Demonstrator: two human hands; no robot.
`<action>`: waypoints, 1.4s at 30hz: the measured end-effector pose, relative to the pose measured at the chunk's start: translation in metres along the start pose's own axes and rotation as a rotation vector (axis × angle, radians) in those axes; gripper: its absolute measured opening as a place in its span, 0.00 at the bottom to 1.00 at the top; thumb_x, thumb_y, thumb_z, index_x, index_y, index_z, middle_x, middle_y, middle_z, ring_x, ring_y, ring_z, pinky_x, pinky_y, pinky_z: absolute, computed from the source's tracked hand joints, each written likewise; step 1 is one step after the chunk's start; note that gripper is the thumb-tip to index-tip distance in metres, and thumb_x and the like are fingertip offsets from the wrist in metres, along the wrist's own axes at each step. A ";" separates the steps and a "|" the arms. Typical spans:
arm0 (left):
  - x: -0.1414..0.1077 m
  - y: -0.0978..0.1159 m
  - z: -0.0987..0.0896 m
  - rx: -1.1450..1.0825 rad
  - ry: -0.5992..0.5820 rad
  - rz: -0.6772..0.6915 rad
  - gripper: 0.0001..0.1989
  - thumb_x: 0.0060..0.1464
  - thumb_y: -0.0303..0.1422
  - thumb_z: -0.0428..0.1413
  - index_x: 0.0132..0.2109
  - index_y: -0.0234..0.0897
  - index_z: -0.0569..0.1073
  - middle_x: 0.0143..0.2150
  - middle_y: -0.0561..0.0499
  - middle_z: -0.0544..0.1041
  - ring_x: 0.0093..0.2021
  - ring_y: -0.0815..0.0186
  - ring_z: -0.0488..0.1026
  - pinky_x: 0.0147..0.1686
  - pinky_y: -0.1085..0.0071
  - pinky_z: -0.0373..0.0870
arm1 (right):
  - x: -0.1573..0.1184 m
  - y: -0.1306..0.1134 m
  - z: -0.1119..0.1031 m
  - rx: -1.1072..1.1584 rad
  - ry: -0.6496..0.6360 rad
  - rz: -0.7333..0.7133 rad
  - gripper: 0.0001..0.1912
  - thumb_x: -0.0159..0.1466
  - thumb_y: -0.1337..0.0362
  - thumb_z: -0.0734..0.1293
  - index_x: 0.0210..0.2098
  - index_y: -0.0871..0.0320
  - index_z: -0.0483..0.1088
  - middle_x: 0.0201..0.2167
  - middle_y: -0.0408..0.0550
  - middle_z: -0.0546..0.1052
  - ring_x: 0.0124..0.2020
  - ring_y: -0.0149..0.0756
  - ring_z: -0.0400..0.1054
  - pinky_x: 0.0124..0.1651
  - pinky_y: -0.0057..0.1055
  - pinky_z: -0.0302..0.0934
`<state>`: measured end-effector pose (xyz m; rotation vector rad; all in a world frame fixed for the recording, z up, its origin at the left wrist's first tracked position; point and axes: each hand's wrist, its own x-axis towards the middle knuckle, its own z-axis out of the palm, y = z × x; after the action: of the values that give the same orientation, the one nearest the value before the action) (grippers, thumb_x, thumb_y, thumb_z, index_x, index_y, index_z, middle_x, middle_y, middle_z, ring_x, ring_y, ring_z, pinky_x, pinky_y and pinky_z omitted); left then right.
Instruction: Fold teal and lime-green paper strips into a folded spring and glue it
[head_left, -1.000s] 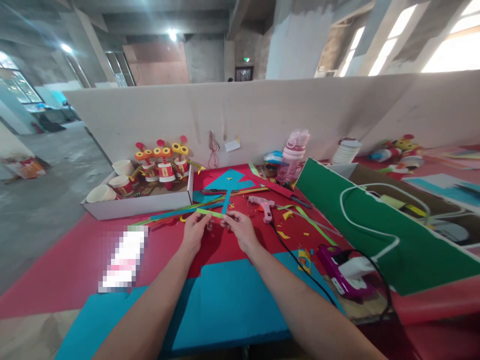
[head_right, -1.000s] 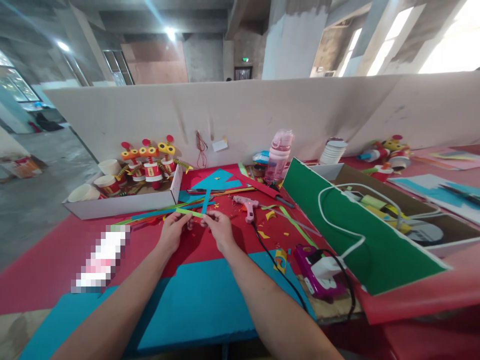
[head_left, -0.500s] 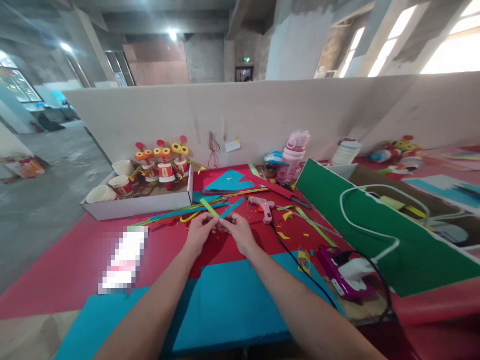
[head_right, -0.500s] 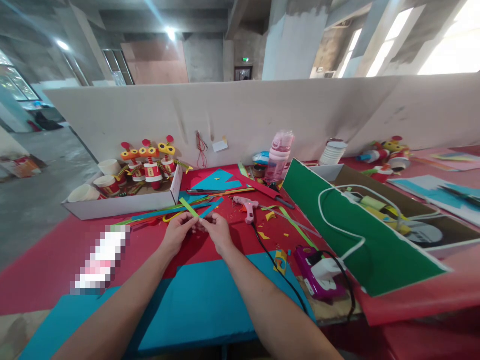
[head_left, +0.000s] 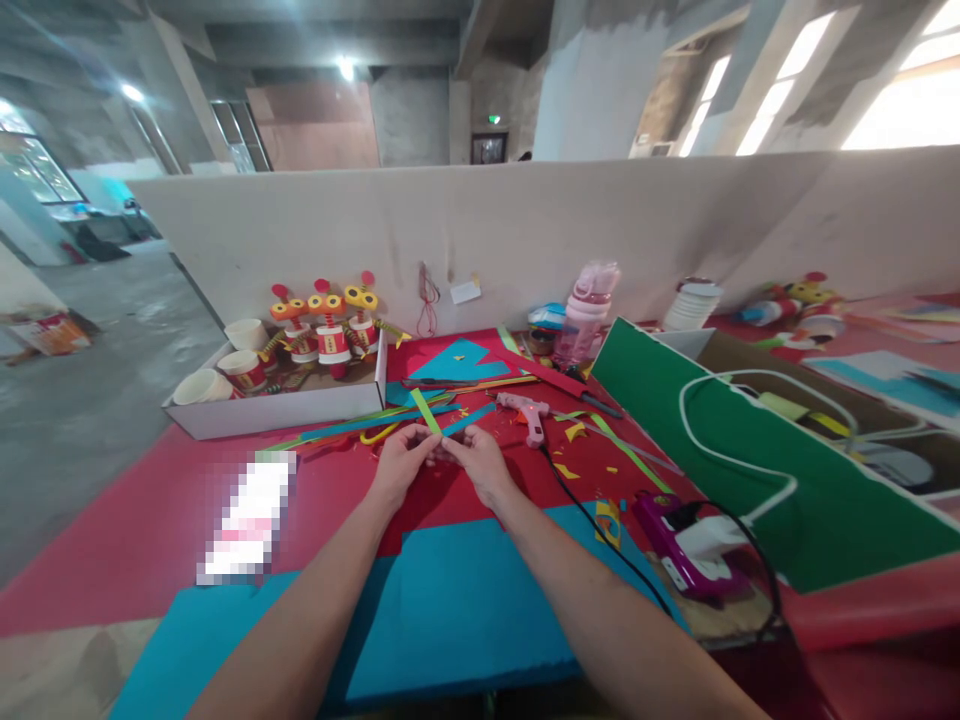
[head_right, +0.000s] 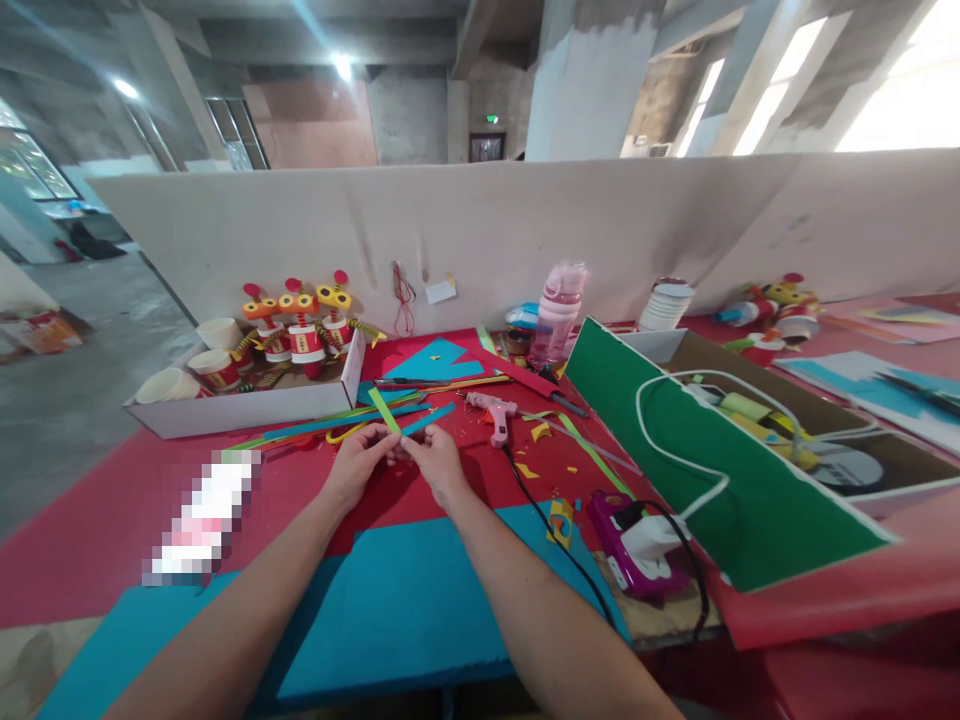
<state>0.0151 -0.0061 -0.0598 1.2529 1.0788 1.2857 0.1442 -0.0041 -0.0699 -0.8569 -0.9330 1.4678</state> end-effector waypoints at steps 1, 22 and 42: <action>0.000 0.000 0.000 -0.001 -0.005 0.004 0.13 0.44 0.40 0.61 0.30 0.33 0.73 0.23 0.52 0.72 0.23 0.71 0.67 0.25 0.75 0.64 | 0.000 0.000 0.000 0.001 -0.004 -0.008 0.17 0.44 0.57 0.75 0.25 0.59 0.66 0.22 0.43 0.77 0.27 0.36 0.73 0.40 0.37 0.68; 0.001 -0.003 -0.003 -0.104 0.027 -0.014 0.12 0.42 0.37 0.62 0.30 0.33 0.72 0.20 0.54 0.70 0.21 0.72 0.66 0.24 0.75 0.63 | 0.001 -0.007 -0.001 0.080 -0.053 0.013 0.16 0.44 0.58 0.74 0.28 0.60 0.71 0.23 0.45 0.77 0.25 0.33 0.71 0.38 0.35 0.67; 0.001 -0.003 -0.003 -0.084 -0.029 0.007 0.11 0.41 0.36 0.63 0.28 0.32 0.73 0.20 0.52 0.71 0.21 0.72 0.65 0.23 0.75 0.62 | -0.001 -0.002 -0.001 0.008 -0.063 0.000 0.18 0.47 0.55 0.74 0.33 0.59 0.74 0.25 0.43 0.76 0.26 0.30 0.70 0.35 0.30 0.66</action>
<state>0.0122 -0.0049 -0.0628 1.2091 0.9907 1.3010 0.1464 -0.0048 -0.0686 -0.8088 -0.9739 1.5046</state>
